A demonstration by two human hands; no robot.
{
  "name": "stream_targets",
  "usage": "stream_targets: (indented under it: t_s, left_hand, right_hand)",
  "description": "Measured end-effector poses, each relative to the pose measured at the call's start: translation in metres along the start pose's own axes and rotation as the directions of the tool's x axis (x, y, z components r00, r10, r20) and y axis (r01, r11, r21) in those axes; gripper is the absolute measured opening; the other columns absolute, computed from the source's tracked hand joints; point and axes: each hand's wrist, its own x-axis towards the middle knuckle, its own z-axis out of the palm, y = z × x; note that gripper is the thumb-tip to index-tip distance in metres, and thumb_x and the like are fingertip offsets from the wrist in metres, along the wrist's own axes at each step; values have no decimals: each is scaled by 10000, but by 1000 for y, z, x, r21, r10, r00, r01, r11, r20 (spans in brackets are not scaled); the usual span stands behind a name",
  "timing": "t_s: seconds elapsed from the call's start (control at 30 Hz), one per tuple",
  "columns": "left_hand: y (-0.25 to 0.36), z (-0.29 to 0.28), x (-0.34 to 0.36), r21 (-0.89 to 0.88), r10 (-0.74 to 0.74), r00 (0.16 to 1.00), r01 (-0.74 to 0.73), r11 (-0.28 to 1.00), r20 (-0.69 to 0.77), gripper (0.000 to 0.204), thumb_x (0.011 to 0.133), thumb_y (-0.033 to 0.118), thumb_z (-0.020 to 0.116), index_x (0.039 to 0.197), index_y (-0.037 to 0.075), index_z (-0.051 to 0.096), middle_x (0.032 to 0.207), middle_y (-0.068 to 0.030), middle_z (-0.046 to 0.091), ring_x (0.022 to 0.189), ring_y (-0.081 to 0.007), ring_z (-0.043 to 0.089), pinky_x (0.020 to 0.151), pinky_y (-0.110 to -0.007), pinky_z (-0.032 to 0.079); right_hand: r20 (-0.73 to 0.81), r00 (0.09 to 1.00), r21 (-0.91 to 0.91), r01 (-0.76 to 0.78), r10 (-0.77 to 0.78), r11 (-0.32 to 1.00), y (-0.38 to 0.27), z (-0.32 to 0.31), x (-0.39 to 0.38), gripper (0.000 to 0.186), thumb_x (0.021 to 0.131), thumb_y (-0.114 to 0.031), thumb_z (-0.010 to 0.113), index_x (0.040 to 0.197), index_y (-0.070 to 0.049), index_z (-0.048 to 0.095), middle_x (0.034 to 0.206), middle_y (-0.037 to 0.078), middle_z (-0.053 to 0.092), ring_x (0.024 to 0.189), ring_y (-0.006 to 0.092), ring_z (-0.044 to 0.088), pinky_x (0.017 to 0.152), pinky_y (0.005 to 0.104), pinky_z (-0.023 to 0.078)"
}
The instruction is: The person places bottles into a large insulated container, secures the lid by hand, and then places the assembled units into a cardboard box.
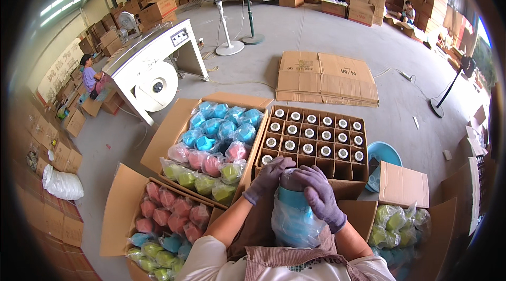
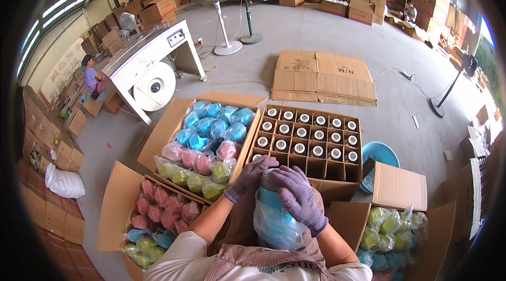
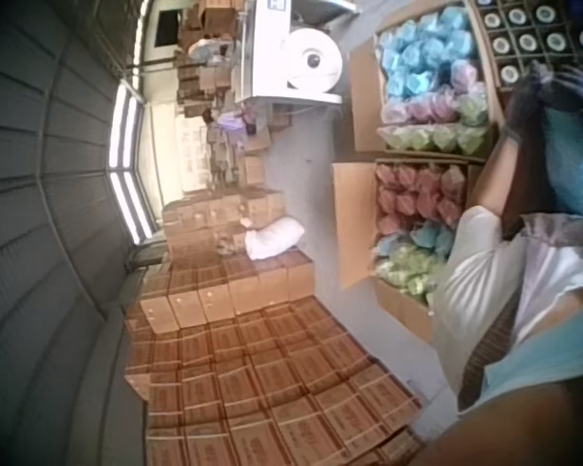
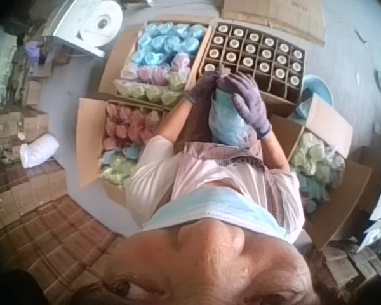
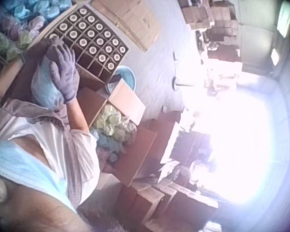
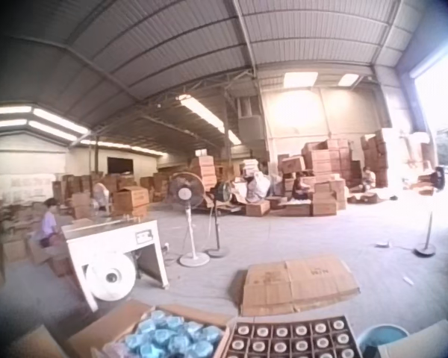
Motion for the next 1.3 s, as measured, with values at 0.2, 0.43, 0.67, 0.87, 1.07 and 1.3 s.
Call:
stream_targets:
  t_s: [0.2, 0.43, 0.67, 0.87, 1.07, 1.3]
  left_hand:
    - [-4, 17, -2, 103, 68, 997, -63, 993, -45, 529, 1100, 429, 401, 1302, -4, 627, 1316, -157, 645, 1273, -289, 582, 1109, -386, 422]
    - [13, 40, 0, 353, 356, 934, -342, 871, 28, 554, 1107, 421, 390, 1416, -14, 537, 1396, -164, 597, 1322, -299, 550, 1140, -397, 403]
    - [21, 52, 2, 345, 581, 814, -542, 766, -14, 415, 1099, 316, 447, 1391, 51, 577, 1372, -126, 625, 1315, -281, 560, 1162, -406, 386]
    - [-32, -4, 10, 512, 438, 892, -327, 794, -109, 386, 1091, 302, 467, 1293, 8, 614, 1260, -148, 668, 1182, -311, 639, 1024, -361, 492]
    - [-18, 9, 5, 216, 187, 982, -191, 958, 40, 448, 1093, 352, 453, 1376, 23, 566, 1365, -172, 607, 1331, -315, 529, 1147, -411, 389]
    - [31, 53, -2, 494, 485, 872, -452, 743, 68, 539, 1073, 414, 470, 1426, 10, 524, 1407, -166, 573, 1299, -313, 562, 1121, -398, 420]
  right_hand:
    - [-92, 986, 12, -139, 140, 990, 44, 14, -11, 469, 1070, -335, 411, 1331, 12, 589, 1364, 190, 607, 1328, 349, 538, 1167, 469, 338]
    - [4, 905, 325, -403, 425, 855, 79, 15, -25, 412, 1087, -234, 394, 1362, 30, 552, 1321, 198, 623, 1313, 316, 550, 1135, 385, 388]
    - [-6, 841, 641, -411, 540, 648, 121, 24, -35, 479, 1123, -320, 329, 1386, 22, 537, 1352, 138, 615, 1295, 218, 544, 1116, 358, 401]
    - [6, 992, 229, -126, 127, 965, 30, 2, -13, 541, 1028, -376, 514, 1387, 29, 538, 1383, 226, 580, 1347, 348, 514, 1167, 415, 347]
    - [-28, 978, 141, -199, 205, 970, 37, 16, -12, 577, 1009, -416, 529, 1382, 24, 540, 1420, 229, 542, 1372, 402, 474, 1171, 455, 340]
    - [4, 840, 621, -428, 543, 657, 124, 23, -29, 412, 1055, -212, 470, 1360, 52, 552, 1301, 200, 640, 1217, 268, 604, 1071, 365, 442]
